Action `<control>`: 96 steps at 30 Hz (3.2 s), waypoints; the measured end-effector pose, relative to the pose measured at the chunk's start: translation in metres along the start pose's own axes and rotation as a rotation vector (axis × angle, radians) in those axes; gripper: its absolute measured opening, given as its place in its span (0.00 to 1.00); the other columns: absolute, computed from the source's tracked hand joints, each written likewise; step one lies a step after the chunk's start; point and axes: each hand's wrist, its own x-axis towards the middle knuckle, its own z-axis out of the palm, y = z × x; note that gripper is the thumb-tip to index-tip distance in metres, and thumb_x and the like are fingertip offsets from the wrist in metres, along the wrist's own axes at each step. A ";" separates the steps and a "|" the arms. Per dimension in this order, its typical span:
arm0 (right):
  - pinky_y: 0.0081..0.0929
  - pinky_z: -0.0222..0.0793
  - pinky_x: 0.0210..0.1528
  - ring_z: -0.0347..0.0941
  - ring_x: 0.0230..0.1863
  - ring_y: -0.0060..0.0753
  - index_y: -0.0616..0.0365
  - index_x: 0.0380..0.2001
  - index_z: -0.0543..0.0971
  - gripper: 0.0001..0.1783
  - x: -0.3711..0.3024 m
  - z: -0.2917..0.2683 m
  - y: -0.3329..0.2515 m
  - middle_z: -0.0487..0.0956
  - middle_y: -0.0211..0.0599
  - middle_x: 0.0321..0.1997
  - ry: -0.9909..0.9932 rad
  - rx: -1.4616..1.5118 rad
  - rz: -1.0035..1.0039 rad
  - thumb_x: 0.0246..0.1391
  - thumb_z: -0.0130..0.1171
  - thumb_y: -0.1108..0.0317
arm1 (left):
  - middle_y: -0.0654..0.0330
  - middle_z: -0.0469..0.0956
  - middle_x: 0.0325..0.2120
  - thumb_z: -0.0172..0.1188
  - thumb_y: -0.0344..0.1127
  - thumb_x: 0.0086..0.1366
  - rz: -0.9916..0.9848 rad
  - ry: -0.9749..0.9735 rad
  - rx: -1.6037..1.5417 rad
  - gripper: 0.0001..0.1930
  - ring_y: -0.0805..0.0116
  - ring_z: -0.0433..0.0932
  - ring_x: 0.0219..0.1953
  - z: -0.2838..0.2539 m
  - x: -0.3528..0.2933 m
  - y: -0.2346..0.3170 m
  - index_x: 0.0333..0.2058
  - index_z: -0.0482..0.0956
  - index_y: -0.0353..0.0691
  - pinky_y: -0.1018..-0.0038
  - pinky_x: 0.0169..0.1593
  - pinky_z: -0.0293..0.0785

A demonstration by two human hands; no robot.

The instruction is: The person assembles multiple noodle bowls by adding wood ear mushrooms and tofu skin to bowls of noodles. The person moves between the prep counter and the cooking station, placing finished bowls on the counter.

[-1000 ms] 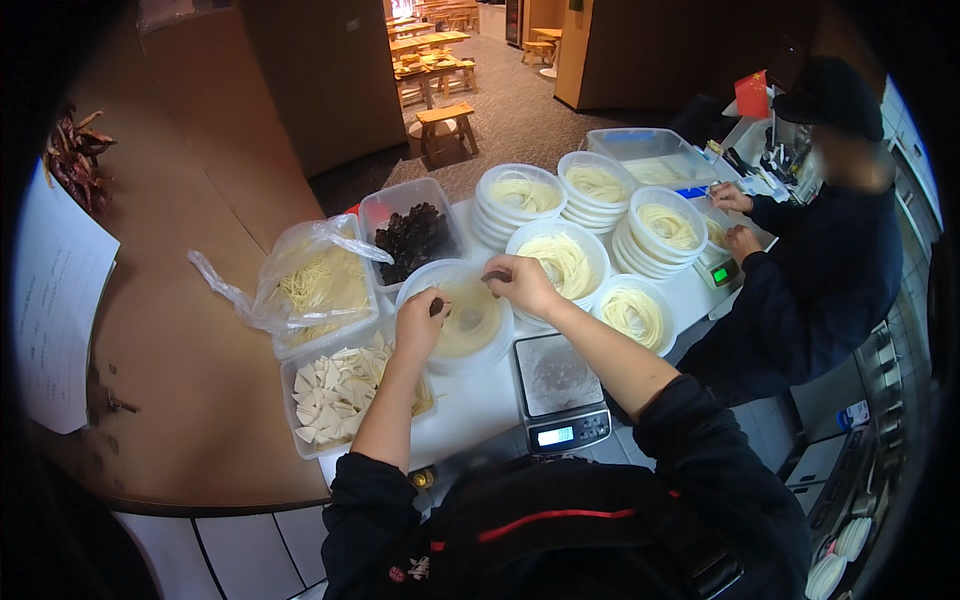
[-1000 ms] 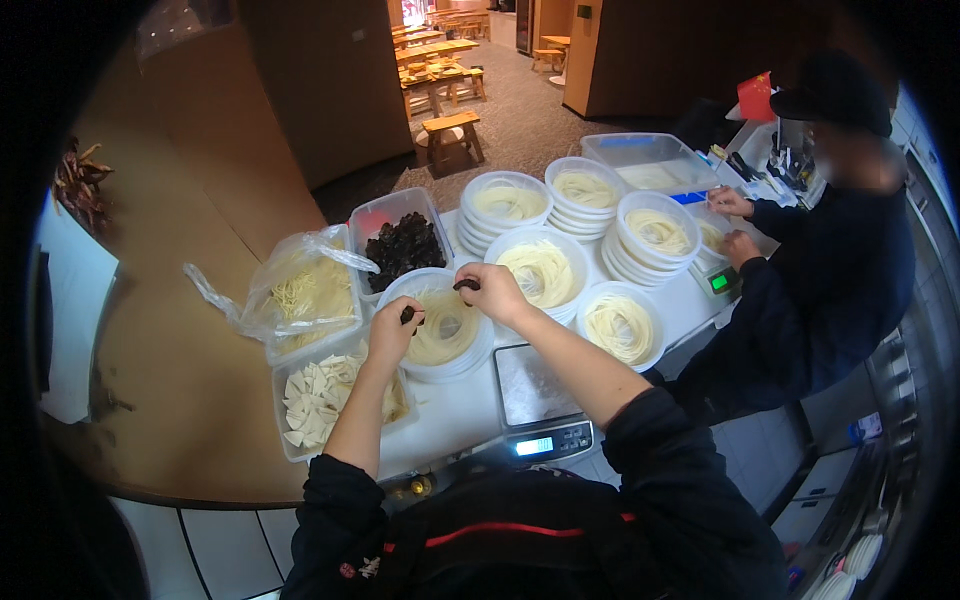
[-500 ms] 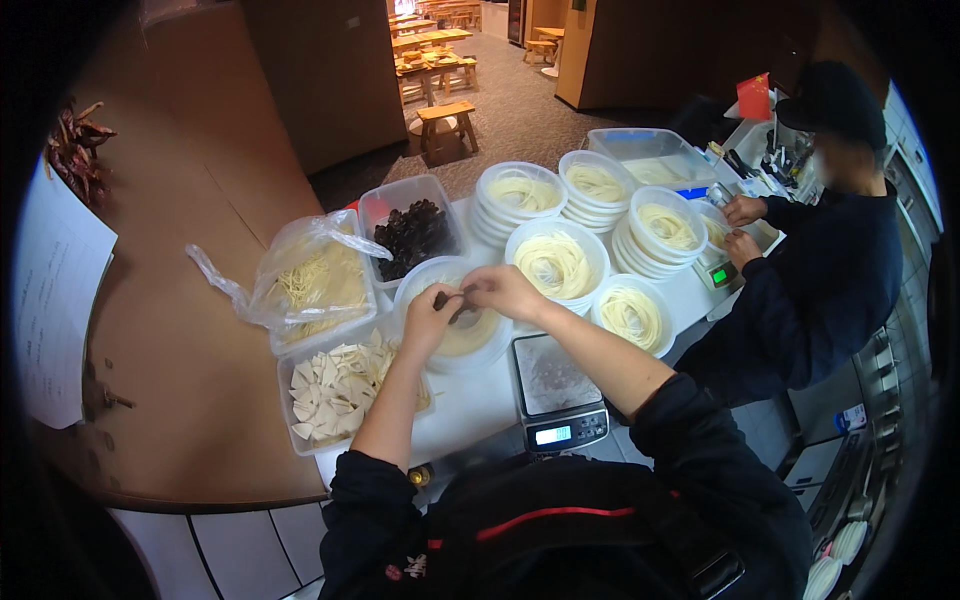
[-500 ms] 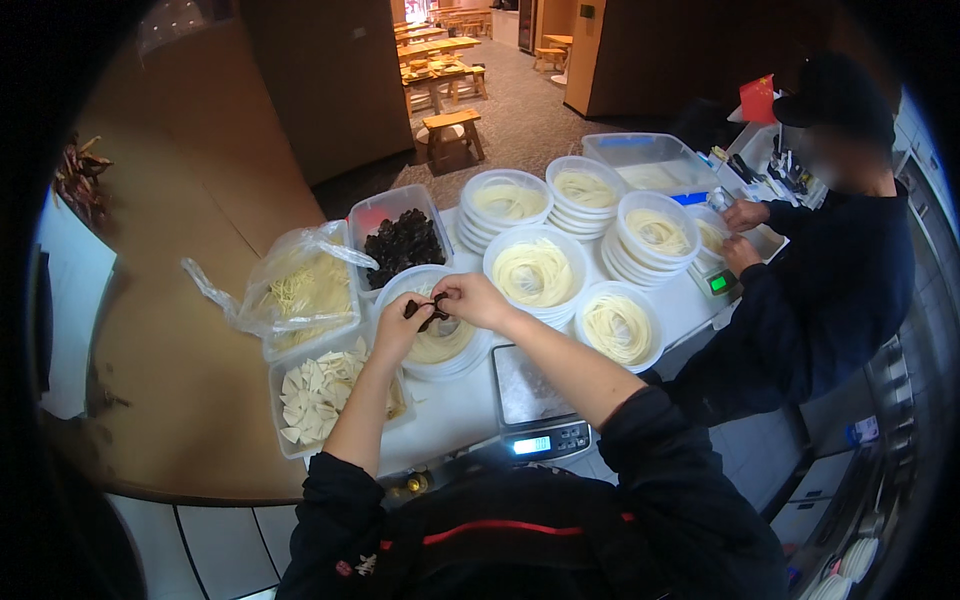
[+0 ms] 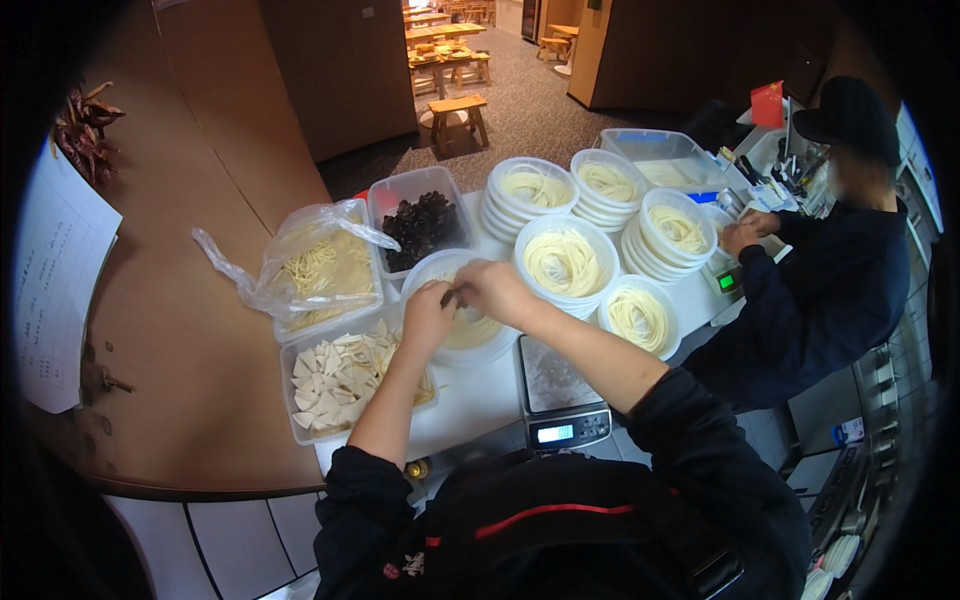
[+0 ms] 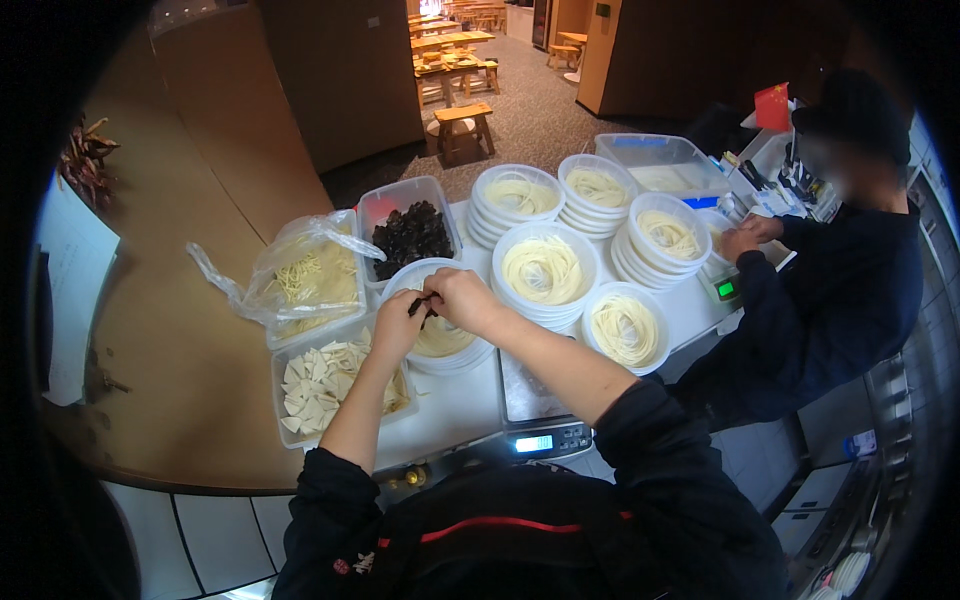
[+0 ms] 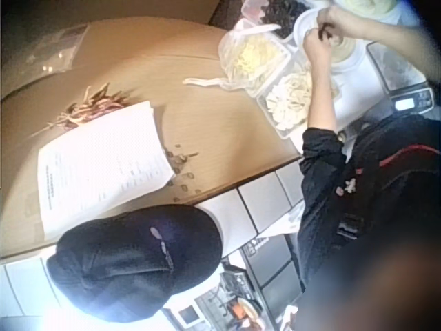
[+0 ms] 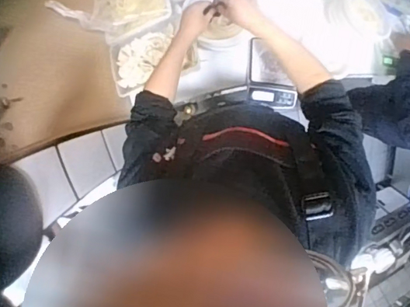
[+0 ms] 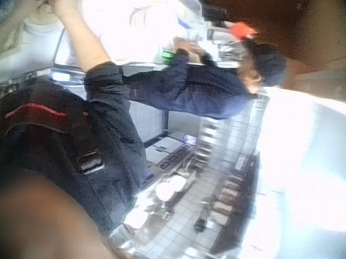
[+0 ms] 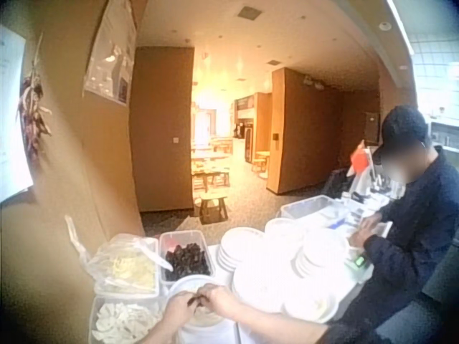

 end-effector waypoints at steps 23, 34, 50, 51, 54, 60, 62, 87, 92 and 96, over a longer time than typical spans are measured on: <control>0.21 0.68 0.27 0.72 0.24 0.23 0.62 0.29 0.75 0.06 -0.007 0.003 0.007 0.76 0.33 0.23 -0.072 0.496 0.426 0.46 0.54 0.72 | 0.64 0.73 0.19 0.56 0.25 0.54 -0.249 0.139 -0.588 0.02 0.80 0.71 0.22 0.017 -0.006 -0.003 0.26 0.72 0.33 0.82 0.26 0.68; 0.33 0.66 0.40 0.70 0.36 0.46 0.60 0.28 0.77 0.09 -0.018 0.020 0.049 0.75 0.46 0.32 -0.124 -0.019 0.192 0.42 0.55 0.67 | 0.63 0.75 0.25 0.57 0.28 0.54 -0.310 -0.138 -0.442 0.07 0.79 0.71 0.27 0.015 0.000 -0.015 0.32 0.75 0.33 0.82 0.31 0.68; 0.35 0.66 0.38 0.72 0.37 0.42 0.49 0.31 0.78 0.11 -0.021 0.040 0.046 0.75 0.40 0.33 -0.415 -0.234 0.207 0.41 0.51 0.66 | 0.61 0.74 0.24 0.55 0.34 0.55 -0.668 0.103 -0.972 0.07 0.76 0.69 0.22 0.006 -0.009 -0.026 0.30 0.73 0.36 0.84 0.21 0.61; 0.35 0.66 0.38 0.72 0.36 0.41 0.49 0.30 0.78 0.11 -0.021 0.046 0.048 0.75 0.39 0.33 -0.468 -0.273 0.213 0.41 0.51 0.66 | 0.60 0.73 0.24 0.55 0.35 0.55 -0.688 0.122 -1.059 0.08 0.76 0.68 0.23 0.002 -0.012 -0.024 0.31 0.72 0.36 0.84 0.20 0.60; 0.36 0.66 0.37 0.72 0.35 0.42 0.48 0.29 0.78 0.10 -0.018 0.059 0.052 0.76 0.39 0.32 -0.502 -0.438 0.178 0.39 0.53 0.65 | 0.56 0.73 0.27 0.53 0.37 0.56 -0.833 0.114 -1.385 0.10 0.72 0.70 0.26 -0.011 -0.022 -0.024 0.33 0.71 0.37 0.83 0.20 0.61; 0.35 0.68 0.35 0.73 0.31 0.42 0.53 0.23 0.77 0.06 -0.013 0.049 0.060 0.76 0.39 0.27 -0.459 -0.274 0.193 0.37 0.54 0.67 | 0.47 0.71 0.34 0.43 0.36 0.57 -0.853 0.137 -1.648 0.17 0.63 0.70 0.28 -0.016 -0.039 -0.025 0.41 0.68 0.31 0.80 0.22 0.64; 0.35 0.68 0.36 0.72 0.33 0.42 0.53 0.24 0.77 0.06 -0.012 0.048 0.059 0.75 0.38 0.29 -0.395 -0.248 0.183 0.38 0.55 0.66 | 0.45 0.71 0.35 0.42 0.35 0.56 -0.855 0.144 -1.674 0.18 0.63 0.70 0.29 -0.015 -0.041 -0.024 0.43 0.66 0.31 0.80 0.22 0.64; 0.13 0.64 0.25 0.68 0.25 0.15 0.59 0.33 0.72 0.08 -0.016 0.009 0.016 0.73 0.28 0.26 -0.221 1.083 0.605 0.49 0.54 0.68 | 0.66 0.73 0.29 0.61 0.30 0.50 -0.532 0.170 -0.969 0.12 0.80 0.67 0.26 0.028 -0.024 -0.005 0.35 0.73 0.40 0.84 0.25 0.62; 0.13 0.67 0.26 0.69 0.23 0.15 0.62 0.30 0.74 0.06 -0.019 -0.003 0.020 0.75 0.29 0.23 -0.171 0.968 0.550 0.49 0.55 0.71 | 0.65 0.74 0.28 0.60 0.31 0.52 -0.573 0.056 -0.923 0.11 0.80 0.70 0.27 0.027 -0.019 -0.002 0.35 0.73 0.38 0.85 0.25 0.62; 0.16 0.68 0.27 0.71 0.24 0.18 0.64 0.30 0.74 0.07 -0.024 -0.009 0.019 0.76 0.32 0.24 -0.134 0.912 0.507 0.48 0.54 0.72 | 0.65 0.74 0.26 0.59 0.31 0.53 -0.515 0.031 -0.916 0.10 0.80 0.71 0.26 0.027 -0.017 0.006 0.35 0.73 0.37 0.85 0.25 0.63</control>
